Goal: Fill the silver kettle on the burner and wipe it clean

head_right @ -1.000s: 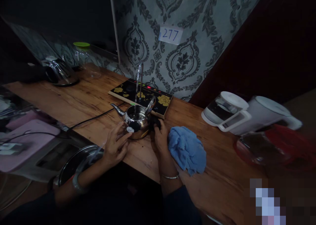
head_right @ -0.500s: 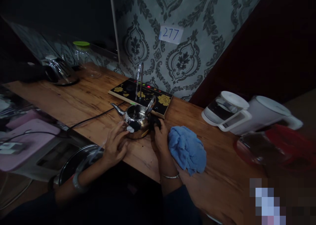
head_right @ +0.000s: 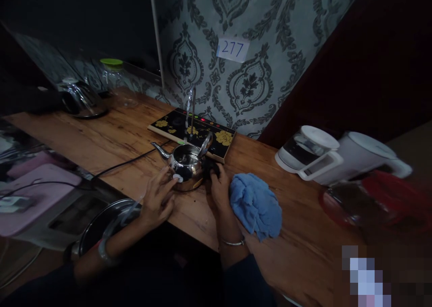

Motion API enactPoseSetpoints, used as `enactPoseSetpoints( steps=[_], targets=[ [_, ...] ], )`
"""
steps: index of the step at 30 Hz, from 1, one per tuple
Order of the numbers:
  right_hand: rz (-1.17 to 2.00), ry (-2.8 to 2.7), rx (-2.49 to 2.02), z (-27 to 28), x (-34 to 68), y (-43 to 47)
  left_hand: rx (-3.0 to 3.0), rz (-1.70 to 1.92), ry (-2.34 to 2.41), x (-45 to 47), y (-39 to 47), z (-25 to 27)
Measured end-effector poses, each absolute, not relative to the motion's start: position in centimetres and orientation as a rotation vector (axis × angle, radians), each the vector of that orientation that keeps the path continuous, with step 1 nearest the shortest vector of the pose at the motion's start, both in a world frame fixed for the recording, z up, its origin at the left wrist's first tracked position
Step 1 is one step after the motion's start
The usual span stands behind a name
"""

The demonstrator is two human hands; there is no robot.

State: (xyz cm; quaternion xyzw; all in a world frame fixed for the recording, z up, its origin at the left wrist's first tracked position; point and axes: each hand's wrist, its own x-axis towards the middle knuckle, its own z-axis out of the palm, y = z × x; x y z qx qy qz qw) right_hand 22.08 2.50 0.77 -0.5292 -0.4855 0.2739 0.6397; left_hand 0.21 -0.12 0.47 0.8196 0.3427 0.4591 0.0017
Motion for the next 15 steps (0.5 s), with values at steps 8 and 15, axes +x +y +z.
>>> enactPoseSetpoints(
  steps=[8,15],
  targets=[
    [0.634,-1.06,-1.204,1.03,21.72,2.46,2.571,1.444,1.083,0.14,-0.14,0.38],
    [0.652,-1.068,-1.199,1.14,21.63,2.42,2.569,1.452,1.074,0.11,-0.1,0.24]
  ],
)
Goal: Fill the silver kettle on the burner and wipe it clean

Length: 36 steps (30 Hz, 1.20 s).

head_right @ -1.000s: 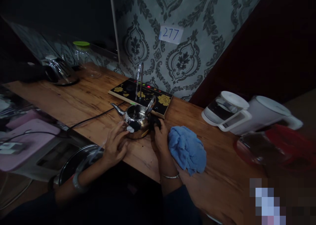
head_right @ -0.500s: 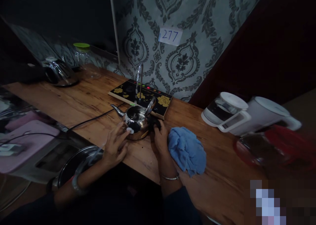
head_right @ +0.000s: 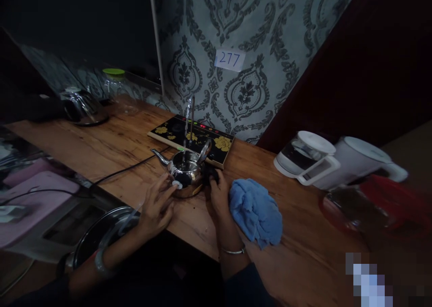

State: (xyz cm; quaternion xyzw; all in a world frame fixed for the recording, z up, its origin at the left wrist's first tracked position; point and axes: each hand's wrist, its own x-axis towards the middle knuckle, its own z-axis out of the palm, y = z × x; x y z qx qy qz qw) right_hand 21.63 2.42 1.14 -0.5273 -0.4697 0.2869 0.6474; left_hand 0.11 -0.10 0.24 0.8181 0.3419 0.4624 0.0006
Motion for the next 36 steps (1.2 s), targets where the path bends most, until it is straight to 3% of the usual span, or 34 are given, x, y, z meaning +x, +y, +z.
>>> enactPoseSetpoints(
  steps=[36],
  targets=[
    [0.62,-1.064,-1.212,0.9,21.79,2.64,2.589,1.464,1.072,0.17,-0.06,0.51]
  ],
)
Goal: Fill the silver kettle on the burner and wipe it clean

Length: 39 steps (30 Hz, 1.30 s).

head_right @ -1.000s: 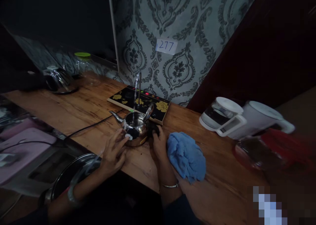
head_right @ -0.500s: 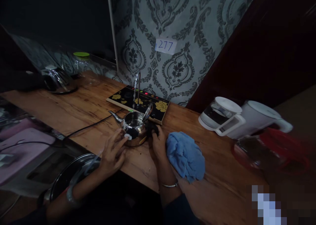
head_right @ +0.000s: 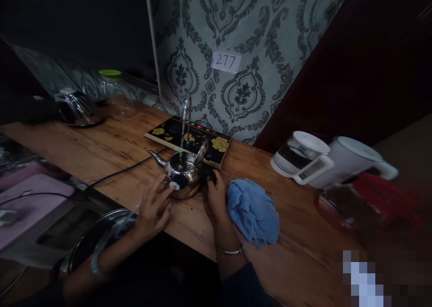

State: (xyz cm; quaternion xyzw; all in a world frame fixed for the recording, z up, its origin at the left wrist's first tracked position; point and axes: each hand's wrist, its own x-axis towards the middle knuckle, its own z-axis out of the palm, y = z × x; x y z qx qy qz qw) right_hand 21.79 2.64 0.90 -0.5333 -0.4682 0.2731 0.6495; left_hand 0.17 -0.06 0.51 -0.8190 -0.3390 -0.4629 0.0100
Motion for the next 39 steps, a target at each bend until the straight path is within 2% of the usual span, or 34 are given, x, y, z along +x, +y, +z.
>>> enactPoseSetpoints(
  steps=[39],
  targets=[
    [0.658,-1.062,-1.218,1.4,21.8,2.3,-2.578,-1.43,-1.084,0.1,-0.1,0.4]
  ],
)
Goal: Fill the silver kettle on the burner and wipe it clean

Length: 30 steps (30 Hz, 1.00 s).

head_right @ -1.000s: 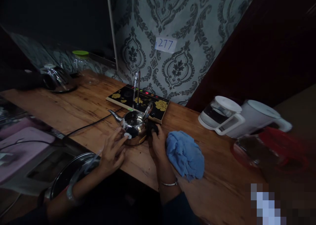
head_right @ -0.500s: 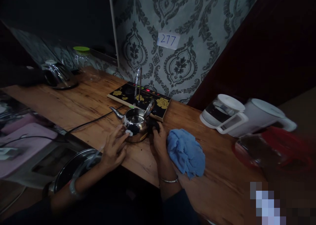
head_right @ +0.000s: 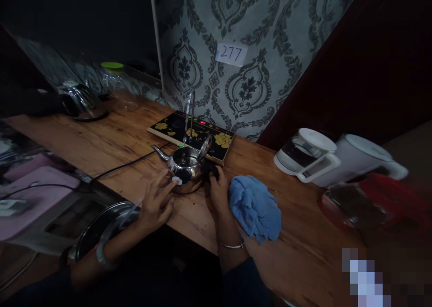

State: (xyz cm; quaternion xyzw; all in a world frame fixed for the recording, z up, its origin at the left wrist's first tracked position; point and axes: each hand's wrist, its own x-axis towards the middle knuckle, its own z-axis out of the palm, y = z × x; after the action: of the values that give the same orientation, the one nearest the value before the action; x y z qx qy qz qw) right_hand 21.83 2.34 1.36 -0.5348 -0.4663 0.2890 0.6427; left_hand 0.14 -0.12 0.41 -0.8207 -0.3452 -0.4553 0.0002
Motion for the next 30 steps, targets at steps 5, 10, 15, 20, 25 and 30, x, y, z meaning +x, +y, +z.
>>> enactPoseSetpoints(
  steps=[5,10,15,20,25,30],
  targets=[
    [0.654,-1.069,-1.228,0.99,21.98,2.48,-2.578,-1.435,-1.087,0.13,-0.1,0.39],
    [0.663,-1.064,-1.203,1.09,21.85,2.41,-2.579,-1.443,-1.088,0.12,-0.14,0.4],
    [0.658,-1.053,-1.198,1.54,21.55,2.24,-2.583,-1.435,-1.086,0.13,-0.15,0.38],
    [0.657,-1.047,-1.202,1.46,21.6,2.3,-2.577,-1.423,-1.094,0.15,-0.12,0.34],
    [0.642,-1.062,-1.221,0.95,21.87,2.52,-2.575,-1.442,-1.081,0.16,-0.1,0.38],
    [0.662,-1.065,-1.207,0.89,21.91,2.54,-2.579,-1.444,-1.086,0.15,-0.1,0.45]
  ],
)
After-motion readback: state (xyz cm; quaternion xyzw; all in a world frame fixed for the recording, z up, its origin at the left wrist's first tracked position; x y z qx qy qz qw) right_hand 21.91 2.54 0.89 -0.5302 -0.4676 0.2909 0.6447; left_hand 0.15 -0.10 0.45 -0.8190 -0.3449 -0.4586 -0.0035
